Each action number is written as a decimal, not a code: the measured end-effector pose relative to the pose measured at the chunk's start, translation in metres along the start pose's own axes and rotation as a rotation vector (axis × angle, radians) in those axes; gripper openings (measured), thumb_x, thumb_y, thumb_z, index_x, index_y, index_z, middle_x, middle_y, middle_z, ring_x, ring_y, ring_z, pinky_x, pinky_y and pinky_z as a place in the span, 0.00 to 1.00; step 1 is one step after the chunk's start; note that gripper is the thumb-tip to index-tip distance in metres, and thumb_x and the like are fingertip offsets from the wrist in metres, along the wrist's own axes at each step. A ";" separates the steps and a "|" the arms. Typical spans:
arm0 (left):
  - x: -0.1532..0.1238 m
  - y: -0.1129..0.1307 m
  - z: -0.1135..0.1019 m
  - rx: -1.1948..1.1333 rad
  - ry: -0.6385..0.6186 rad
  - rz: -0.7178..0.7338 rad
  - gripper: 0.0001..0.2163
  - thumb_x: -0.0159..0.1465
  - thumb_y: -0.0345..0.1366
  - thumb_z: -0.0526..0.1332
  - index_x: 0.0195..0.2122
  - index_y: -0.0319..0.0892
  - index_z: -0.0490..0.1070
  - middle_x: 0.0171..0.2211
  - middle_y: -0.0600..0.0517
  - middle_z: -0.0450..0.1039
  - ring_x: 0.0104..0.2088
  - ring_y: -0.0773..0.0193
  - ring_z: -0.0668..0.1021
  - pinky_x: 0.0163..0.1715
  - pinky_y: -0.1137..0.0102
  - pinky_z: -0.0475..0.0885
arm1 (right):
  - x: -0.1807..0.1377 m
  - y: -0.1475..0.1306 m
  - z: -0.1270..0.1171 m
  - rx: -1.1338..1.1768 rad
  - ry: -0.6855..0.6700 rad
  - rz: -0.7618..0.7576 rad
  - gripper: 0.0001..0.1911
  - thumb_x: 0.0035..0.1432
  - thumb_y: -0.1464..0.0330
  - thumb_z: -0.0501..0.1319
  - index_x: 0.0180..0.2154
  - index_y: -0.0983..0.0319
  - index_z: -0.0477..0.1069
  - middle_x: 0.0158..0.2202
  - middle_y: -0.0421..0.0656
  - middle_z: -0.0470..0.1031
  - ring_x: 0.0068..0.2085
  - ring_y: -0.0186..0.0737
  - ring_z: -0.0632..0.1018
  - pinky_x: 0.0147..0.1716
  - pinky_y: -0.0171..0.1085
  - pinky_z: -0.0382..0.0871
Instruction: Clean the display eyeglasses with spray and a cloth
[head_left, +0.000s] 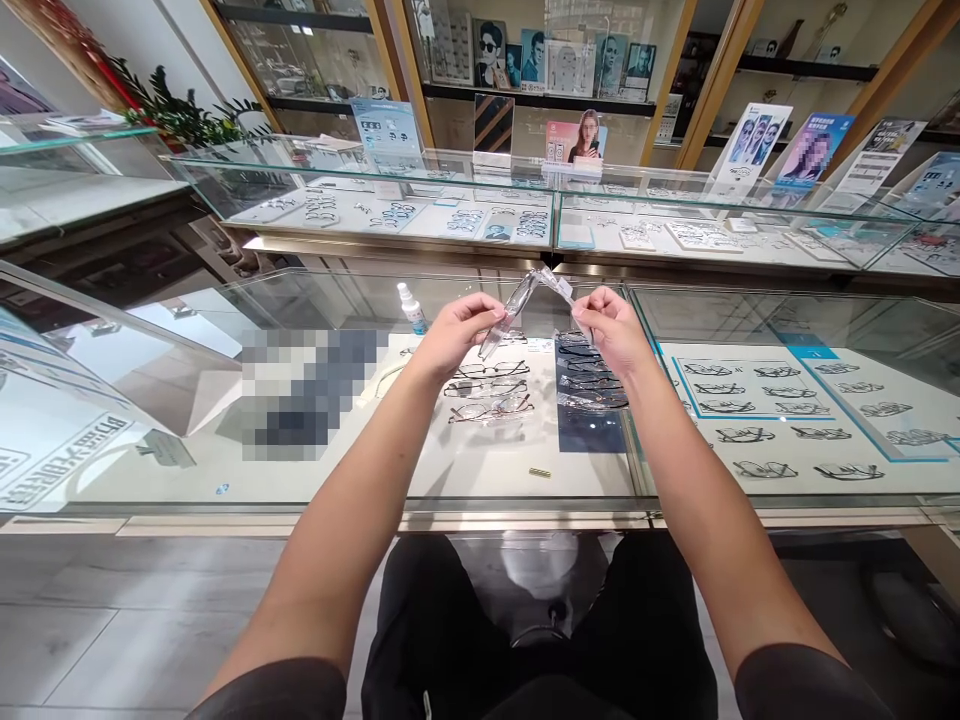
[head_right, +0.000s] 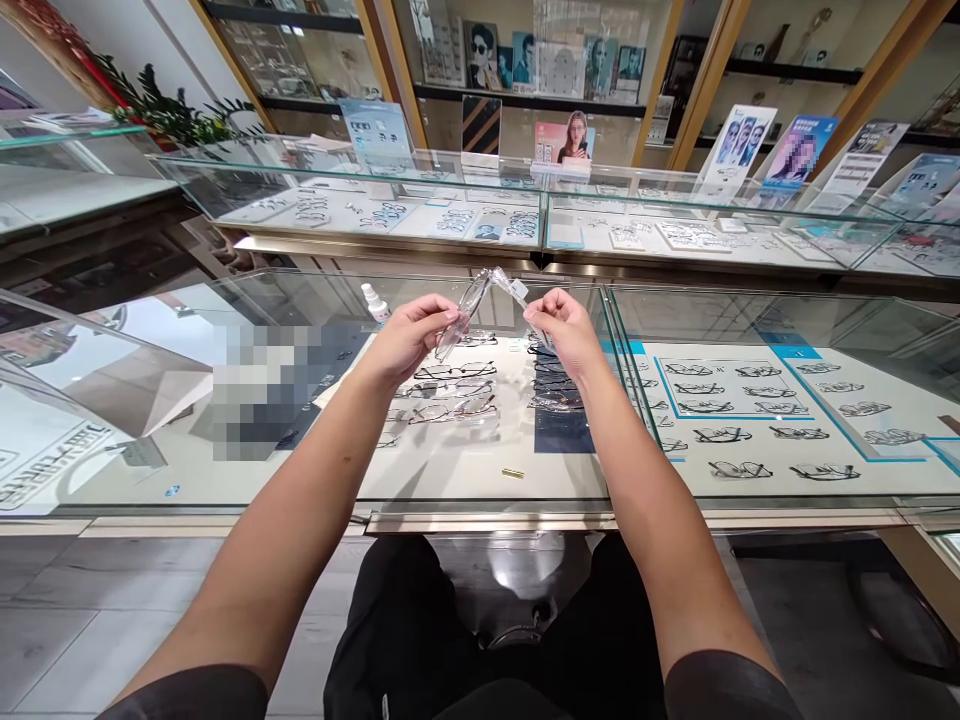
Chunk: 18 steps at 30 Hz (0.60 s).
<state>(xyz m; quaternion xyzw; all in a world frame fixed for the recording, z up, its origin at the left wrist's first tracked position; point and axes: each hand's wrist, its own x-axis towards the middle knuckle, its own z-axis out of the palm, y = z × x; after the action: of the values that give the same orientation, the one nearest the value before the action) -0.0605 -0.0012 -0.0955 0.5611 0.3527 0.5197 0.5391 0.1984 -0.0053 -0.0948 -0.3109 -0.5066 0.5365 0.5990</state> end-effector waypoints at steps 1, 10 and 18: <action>0.000 0.001 -0.001 0.011 0.002 0.000 0.15 0.55 0.46 0.81 0.33 0.43 0.80 0.35 0.51 0.80 0.33 0.66 0.77 0.34 0.70 0.70 | 0.000 -0.001 -0.002 -0.005 0.009 -0.007 0.30 0.42 0.63 0.81 0.29 0.55 0.58 0.30 0.36 0.72 0.30 0.34 0.62 0.31 0.38 0.54; -0.001 0.004 -0.006 0.092 -0.023 -0.018 0.15 0.55 0.46 0.81 0.33 0.43 0.82 0.36 0.48 0.82 0.36 0.62 0.80 0.34 0.69 0.72 | 0.003 -0.005 -0.015 -0.115 0.034 -0.051 0.27 0.47 0.62 0.78 0.31 0.55 0.58 0.33 0.38 0.72 0.31 0.36 0.63 0.32 0.41 0.58; 0.000 0.001 -0.012 0.150 -0.062 -0.062 0.17 0.55 0.49 0.81 0.34 0.43 0.83 0.38 0.46 0.83 0.41 0.58 0.83 0.41 0.64 0.77 | 0.009 -0.004 -0.026 -0.099 0.034 -0.124 0.21 0.45 0.73 0.73 0.30 0.55 0.60 0.32 0.37 0.69 0.34 0.36 0.67 0.38 0.40 0.63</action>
<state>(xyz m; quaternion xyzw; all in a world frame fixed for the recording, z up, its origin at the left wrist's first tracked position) -0.0726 0.0012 -0.0958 0.6046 0.3911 0.4574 0.5218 0.2236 0.0064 -0.0962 -0.3172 -0.5406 0.4672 0.6236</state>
